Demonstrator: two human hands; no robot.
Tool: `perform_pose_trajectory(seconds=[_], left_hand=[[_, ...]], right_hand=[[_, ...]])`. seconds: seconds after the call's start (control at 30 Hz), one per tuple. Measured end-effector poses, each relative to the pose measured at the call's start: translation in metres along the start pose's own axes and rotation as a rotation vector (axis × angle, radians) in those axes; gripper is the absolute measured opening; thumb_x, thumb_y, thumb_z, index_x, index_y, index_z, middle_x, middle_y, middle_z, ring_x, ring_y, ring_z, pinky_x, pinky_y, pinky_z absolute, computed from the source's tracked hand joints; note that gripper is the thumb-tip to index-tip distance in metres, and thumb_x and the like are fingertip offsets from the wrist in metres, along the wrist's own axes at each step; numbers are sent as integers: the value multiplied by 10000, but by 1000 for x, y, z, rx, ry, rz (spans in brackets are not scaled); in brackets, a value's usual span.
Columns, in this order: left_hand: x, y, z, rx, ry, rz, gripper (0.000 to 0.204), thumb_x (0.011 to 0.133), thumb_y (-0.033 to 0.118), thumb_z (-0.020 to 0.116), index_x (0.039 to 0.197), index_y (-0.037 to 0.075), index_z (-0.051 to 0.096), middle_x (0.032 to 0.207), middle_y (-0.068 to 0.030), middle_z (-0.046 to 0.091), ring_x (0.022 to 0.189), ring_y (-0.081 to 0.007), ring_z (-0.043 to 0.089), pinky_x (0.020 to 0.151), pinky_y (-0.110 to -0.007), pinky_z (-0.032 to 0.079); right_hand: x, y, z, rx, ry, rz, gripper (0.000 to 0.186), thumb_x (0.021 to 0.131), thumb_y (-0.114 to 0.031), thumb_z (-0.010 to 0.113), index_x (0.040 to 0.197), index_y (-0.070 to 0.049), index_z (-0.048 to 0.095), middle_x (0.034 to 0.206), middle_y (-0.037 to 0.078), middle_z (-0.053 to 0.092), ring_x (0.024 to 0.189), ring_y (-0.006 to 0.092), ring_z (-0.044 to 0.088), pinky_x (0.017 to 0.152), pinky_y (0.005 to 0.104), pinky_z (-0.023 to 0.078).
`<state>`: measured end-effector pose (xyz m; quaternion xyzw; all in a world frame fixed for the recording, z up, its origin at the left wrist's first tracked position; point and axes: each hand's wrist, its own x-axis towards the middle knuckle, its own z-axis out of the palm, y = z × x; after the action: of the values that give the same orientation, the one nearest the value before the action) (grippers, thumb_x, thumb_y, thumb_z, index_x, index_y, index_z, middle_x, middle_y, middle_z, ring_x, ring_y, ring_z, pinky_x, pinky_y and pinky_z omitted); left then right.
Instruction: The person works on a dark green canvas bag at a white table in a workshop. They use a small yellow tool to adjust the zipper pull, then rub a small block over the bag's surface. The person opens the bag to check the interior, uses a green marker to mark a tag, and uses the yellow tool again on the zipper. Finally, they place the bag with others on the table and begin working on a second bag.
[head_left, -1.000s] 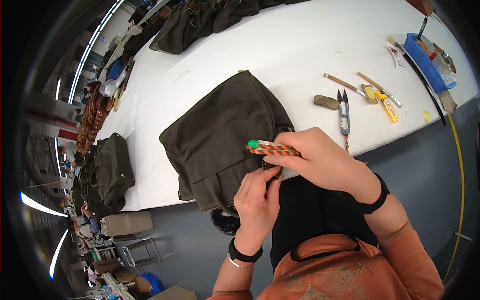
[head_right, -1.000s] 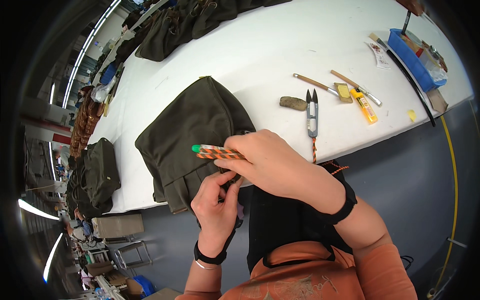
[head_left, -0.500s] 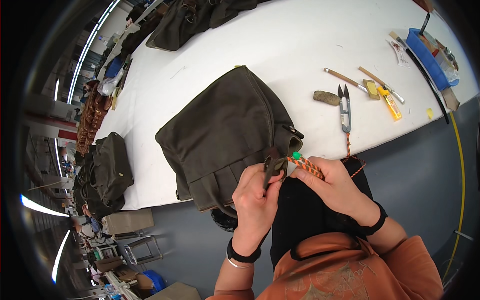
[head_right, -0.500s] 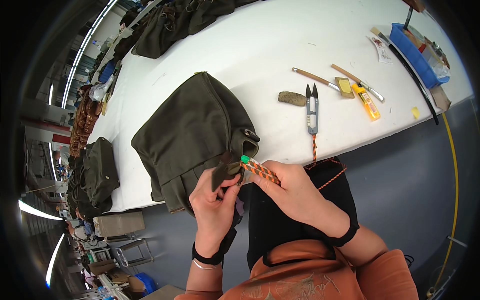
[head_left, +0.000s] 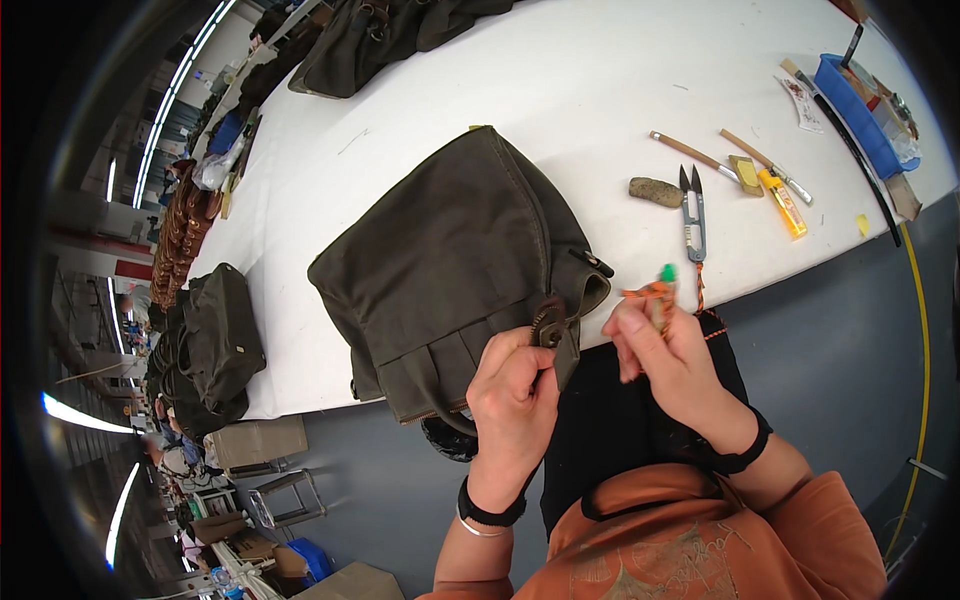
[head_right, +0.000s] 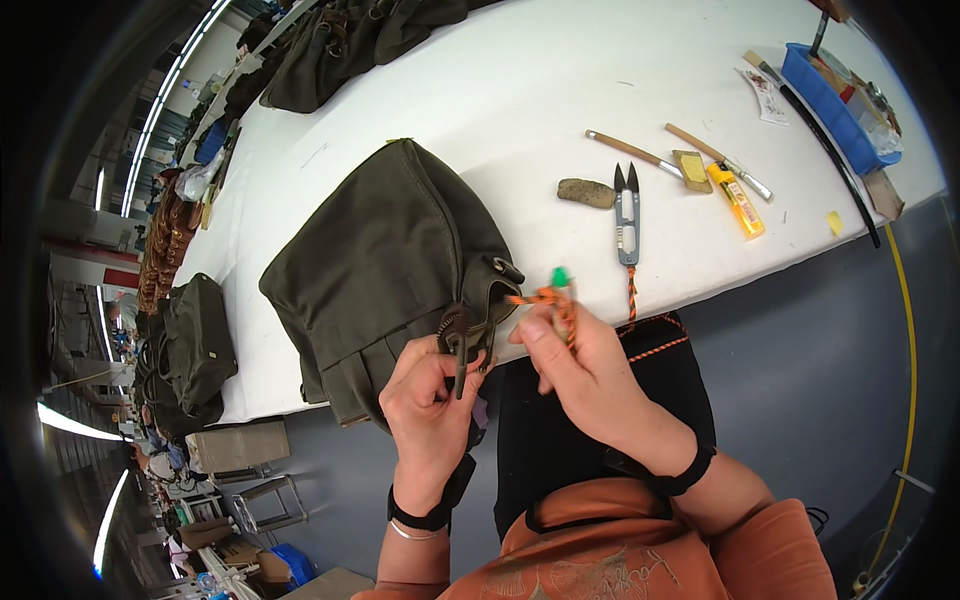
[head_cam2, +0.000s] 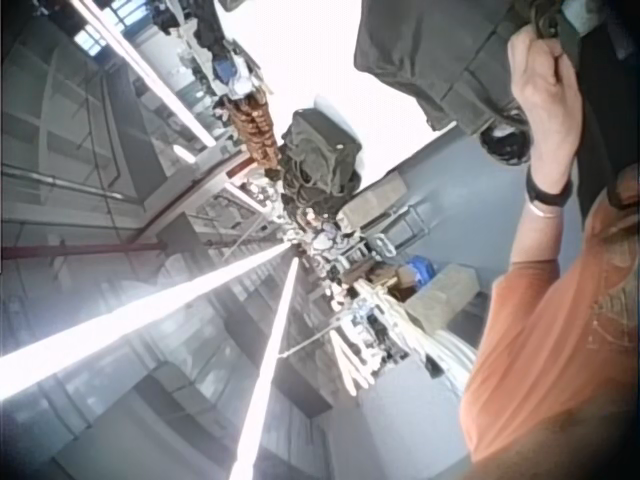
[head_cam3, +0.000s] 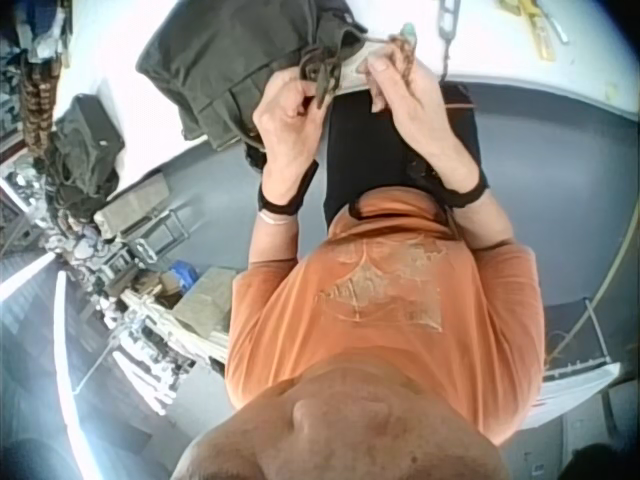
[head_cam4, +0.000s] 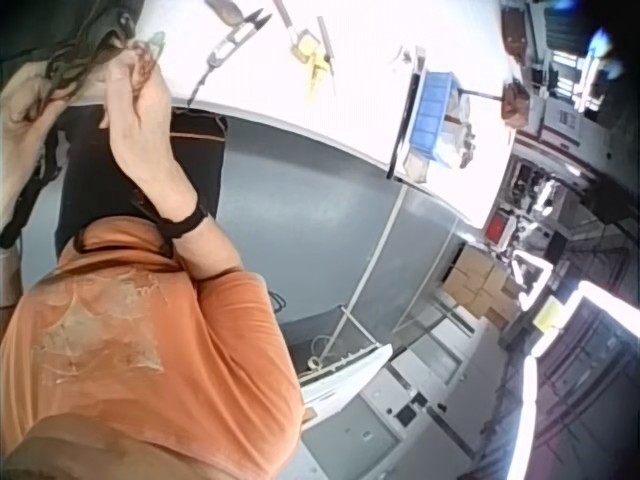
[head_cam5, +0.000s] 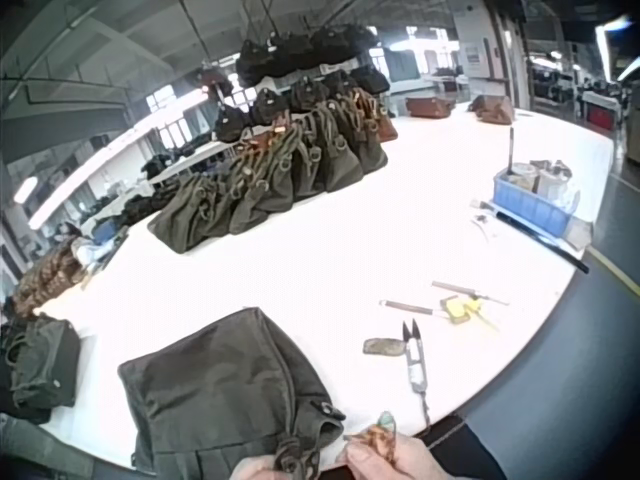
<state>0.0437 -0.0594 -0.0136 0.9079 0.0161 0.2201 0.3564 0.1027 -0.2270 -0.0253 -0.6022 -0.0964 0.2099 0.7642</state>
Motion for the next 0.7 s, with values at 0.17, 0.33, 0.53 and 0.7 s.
perform_pose_trajectory(seconds=[0.17, 0.33, 0.53, 0.7], left_hand=[[-1, -1, 1, 12, 14, -2, 150, 710, -63, 781, 799, 4, 680, 893, -58, 661, 571, -82, 451, 494, -223, 353], [-1, 0, 2, -13, 13, -12, 140, 716, -50, 783, 785, 4, 674, 884, -56, 659, 574, -81, 455, 498, -224, 354], [0, 4, 1, -18, -9, -37, 175, 677, -144, 673, 776, -11, 616, 910, -111, 667, 805, -250, 639, 636, -314, 495], [0, 6, 0, 7, -8, -41, 175, 680, -146, 679, 768, -5, 624, 908, -100, 675, 768, -218, 634, 566, -287, 472]], right_hand=[[8, -8, -5, 45, -1, -78, 322, 1040, -251, 409, 858, -22, 543, 654, -3, 479, 537, 58, 477, 496, 204, 401], [18, -7, 1, 122, -47, -22, 233, 998, -202, 556, 856, -18, 548, 648, 20, 562, 511, 69, 549, 468, 199, 443], [23, -7, -2, 138, -103, 87, 178, 968, -144, 608, 867, -11, 546, 662, 47, 607, 544, 103, 607, 509, 225, 504], [25, -9, 0, 157, -101, 90, 164, 960, -127, 614, 868, -8, 549, 644, 51, 607, 532, 105, 609, 489, 222, 504]])
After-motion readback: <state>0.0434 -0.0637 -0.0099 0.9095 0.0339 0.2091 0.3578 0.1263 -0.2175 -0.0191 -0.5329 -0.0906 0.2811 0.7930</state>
